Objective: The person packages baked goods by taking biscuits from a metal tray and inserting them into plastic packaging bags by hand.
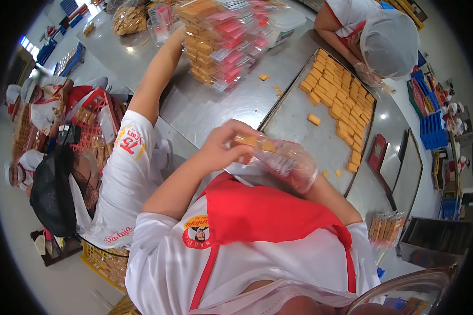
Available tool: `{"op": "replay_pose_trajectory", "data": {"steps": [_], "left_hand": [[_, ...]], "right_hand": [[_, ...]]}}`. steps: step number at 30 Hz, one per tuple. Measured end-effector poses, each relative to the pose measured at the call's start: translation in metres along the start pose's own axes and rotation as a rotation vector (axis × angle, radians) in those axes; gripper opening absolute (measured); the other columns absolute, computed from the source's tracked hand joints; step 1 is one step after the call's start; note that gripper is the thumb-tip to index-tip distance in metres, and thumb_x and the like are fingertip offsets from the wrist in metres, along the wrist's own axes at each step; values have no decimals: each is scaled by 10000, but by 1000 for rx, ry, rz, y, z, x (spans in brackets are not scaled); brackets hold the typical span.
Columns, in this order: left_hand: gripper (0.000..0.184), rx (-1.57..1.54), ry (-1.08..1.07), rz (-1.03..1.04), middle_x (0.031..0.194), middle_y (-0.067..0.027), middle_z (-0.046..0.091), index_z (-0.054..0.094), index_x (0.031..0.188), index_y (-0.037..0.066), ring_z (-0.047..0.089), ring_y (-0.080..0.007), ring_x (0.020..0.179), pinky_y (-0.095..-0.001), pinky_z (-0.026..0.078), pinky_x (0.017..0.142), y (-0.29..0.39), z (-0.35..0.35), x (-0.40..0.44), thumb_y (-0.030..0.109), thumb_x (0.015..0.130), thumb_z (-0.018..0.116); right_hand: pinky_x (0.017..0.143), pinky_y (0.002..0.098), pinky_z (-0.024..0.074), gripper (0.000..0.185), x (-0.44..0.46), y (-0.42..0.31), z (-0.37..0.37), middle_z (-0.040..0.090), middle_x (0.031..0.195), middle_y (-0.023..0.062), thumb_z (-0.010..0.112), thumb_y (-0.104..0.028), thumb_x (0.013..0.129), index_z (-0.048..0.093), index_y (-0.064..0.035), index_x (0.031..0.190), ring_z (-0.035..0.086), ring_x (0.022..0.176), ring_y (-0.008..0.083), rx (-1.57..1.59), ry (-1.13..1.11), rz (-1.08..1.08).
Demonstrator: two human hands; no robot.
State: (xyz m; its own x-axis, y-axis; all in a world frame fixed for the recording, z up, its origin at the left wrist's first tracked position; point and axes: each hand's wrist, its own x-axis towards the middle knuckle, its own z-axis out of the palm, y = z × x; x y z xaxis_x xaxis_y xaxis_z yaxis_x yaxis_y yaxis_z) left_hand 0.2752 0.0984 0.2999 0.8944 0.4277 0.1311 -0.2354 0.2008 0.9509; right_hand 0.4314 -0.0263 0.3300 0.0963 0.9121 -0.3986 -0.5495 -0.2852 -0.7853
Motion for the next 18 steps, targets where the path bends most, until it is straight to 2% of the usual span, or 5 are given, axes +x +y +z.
{"op": "replay_pose_trajectory", "data": {"steps": [4,9,10,13,18], "left_hand": [[324,101,221,307,944,-115,568,405,1038,79,565,-188,881,-292,492,719,-15,-51,-8,47,765,577],[302,-470,228,273,941,-114,563,415,1023,85,569,-205,881,-327,483,763,-42,-73,-9,92,769,579],[296,-546,209,251,945,-115,563,416,1023,85,569,-208,882,-332,482,769,-50,-73,-8,97,774,575],[278,-691,259,195,941,-118,563,421,1018,83,571,-211,875,-339,486,770,-68,-67,-4,90,781,565],[259,-646,260,173,935,-116,563,427,1005,84,571,-208,876,-343,488,772,-69,-69,0,86,785,564]], "right_hand": [[537,278,433,256,-5,-16,-51,572,741,50,506,-194,772,584,-18,941,529,595,118,-541,253,-25],[595,304,445,222,3,-34,-102,571,674,118,505,-208,784,566,-25,893,558,645,220,-1658,430,-102],[651,349,443,227,1,-39,-102,570,699,145,543,-209,761,567,-26,893,561,698,304,-1637,451,-39],[700,361,439,278,-5,-55,-86,593,782,157,592,-203,729,566,-25,941,567,779,334,-1502,520,-87],[698,335,448,340,9,-23,-94,589,813,165,643,-203,695,557,-15,965,577,773,284,-1568,468,-259]]}}
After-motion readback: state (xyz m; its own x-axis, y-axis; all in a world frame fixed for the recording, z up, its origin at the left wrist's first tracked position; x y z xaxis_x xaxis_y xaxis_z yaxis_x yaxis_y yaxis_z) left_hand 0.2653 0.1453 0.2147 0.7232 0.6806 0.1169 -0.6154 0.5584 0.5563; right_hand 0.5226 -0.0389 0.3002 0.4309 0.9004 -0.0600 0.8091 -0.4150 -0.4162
